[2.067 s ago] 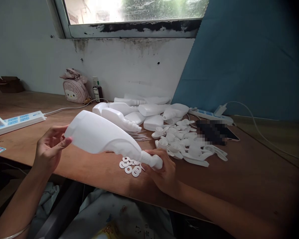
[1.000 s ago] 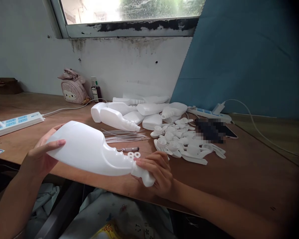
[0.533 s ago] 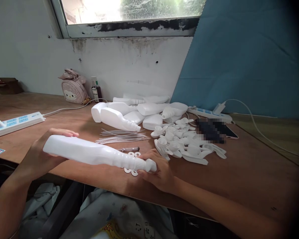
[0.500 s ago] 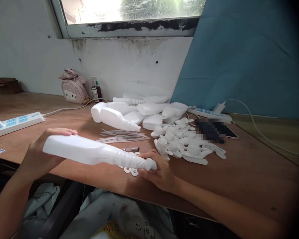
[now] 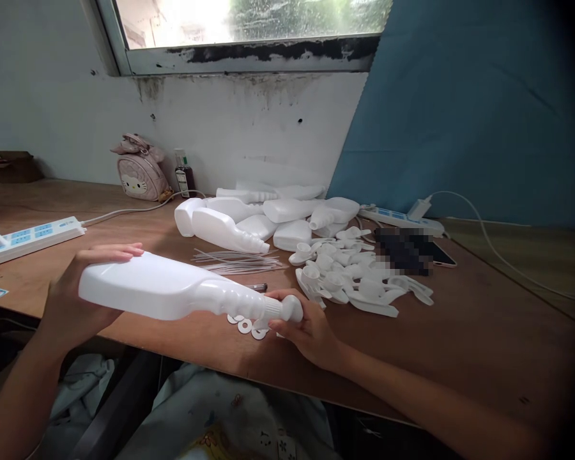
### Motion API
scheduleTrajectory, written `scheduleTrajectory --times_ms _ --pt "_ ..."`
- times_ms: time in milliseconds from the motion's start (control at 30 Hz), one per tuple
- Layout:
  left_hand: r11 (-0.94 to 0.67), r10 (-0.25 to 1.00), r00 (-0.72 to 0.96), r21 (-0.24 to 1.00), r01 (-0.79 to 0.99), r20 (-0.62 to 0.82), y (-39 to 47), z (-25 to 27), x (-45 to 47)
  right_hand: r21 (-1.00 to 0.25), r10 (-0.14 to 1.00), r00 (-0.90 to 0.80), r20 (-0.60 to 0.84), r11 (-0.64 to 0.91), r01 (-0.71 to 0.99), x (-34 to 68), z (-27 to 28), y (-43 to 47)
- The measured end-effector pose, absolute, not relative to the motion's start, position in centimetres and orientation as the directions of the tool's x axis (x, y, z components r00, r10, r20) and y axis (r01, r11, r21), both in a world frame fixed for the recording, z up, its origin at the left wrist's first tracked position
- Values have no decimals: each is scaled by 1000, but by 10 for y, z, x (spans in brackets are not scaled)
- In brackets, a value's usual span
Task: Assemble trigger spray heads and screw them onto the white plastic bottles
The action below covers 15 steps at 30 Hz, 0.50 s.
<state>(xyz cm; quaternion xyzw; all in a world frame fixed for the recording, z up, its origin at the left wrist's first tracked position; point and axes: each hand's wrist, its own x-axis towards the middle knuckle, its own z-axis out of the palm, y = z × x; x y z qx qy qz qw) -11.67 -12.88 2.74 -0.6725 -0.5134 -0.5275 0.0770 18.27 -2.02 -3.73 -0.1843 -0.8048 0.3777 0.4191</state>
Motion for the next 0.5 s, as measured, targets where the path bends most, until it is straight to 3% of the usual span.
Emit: scheduleTrajectory --times_ms 200,333,500 --pt "-270 673 -81 346 899 735 -138 29 -130 -526 412 -537 736 848 -70 182 -40 -17" --pt "-277 767 -36 381 882 641 -144 32 -134 -465 336 -534 776 876 -124 182 -43 -15" --pt "-380 656 -81 422 823 750 -148 44 -114 -374 287 -467 837 922 -103 183 -44 -15"
